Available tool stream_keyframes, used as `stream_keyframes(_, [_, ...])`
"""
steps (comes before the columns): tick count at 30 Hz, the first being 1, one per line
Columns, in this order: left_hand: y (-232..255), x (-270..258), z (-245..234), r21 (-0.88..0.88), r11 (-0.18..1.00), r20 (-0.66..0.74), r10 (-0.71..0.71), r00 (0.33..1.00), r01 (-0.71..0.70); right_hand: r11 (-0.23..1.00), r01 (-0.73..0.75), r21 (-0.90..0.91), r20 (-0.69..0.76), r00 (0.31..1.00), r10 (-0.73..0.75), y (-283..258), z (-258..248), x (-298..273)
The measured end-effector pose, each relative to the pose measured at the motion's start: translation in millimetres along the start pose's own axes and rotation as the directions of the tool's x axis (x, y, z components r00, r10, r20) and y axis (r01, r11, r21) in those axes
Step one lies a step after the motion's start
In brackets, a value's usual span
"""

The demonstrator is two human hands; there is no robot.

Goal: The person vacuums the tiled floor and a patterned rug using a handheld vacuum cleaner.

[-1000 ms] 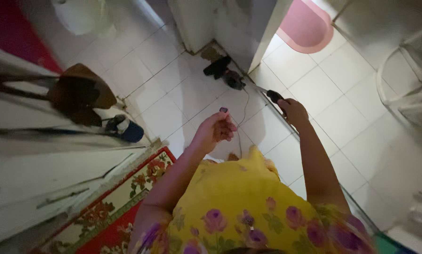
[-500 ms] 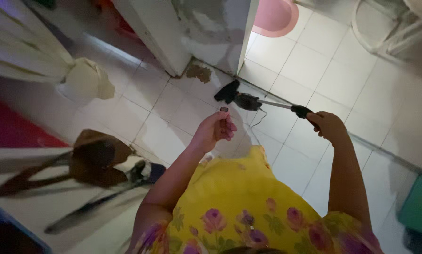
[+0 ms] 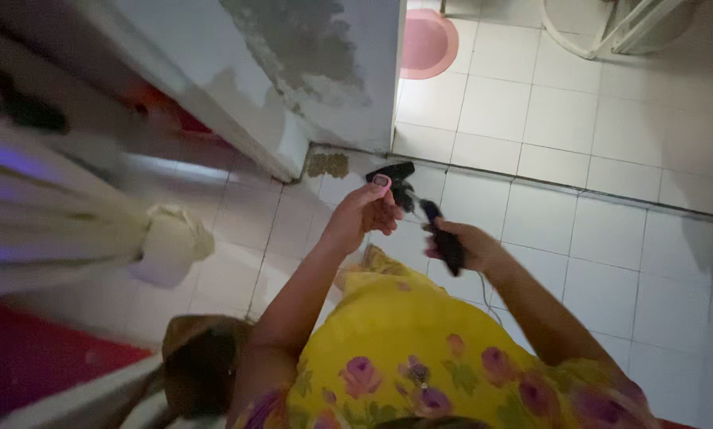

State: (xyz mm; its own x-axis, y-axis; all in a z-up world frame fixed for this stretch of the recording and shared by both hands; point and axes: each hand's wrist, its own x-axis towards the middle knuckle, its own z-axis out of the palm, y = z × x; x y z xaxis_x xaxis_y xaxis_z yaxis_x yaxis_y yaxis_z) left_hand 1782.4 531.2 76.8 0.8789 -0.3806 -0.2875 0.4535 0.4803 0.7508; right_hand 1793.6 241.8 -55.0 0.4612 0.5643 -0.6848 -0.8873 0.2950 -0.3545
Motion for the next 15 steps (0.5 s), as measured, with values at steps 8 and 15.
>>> stream_keyframes(8, [83,55,-49,0.260,0.966,0.026,-0.023,0.999,0.016,0.885,0.214,0.413,0.480,0.775,-0.411,-10,136,122])
stream_keyframes(15, [136,70,-85,0.923,0.314,0.123,0.305,0.944,-0.221,0.885,0.344,0.315,0.255,0.867,-0.428,-37,185,202])
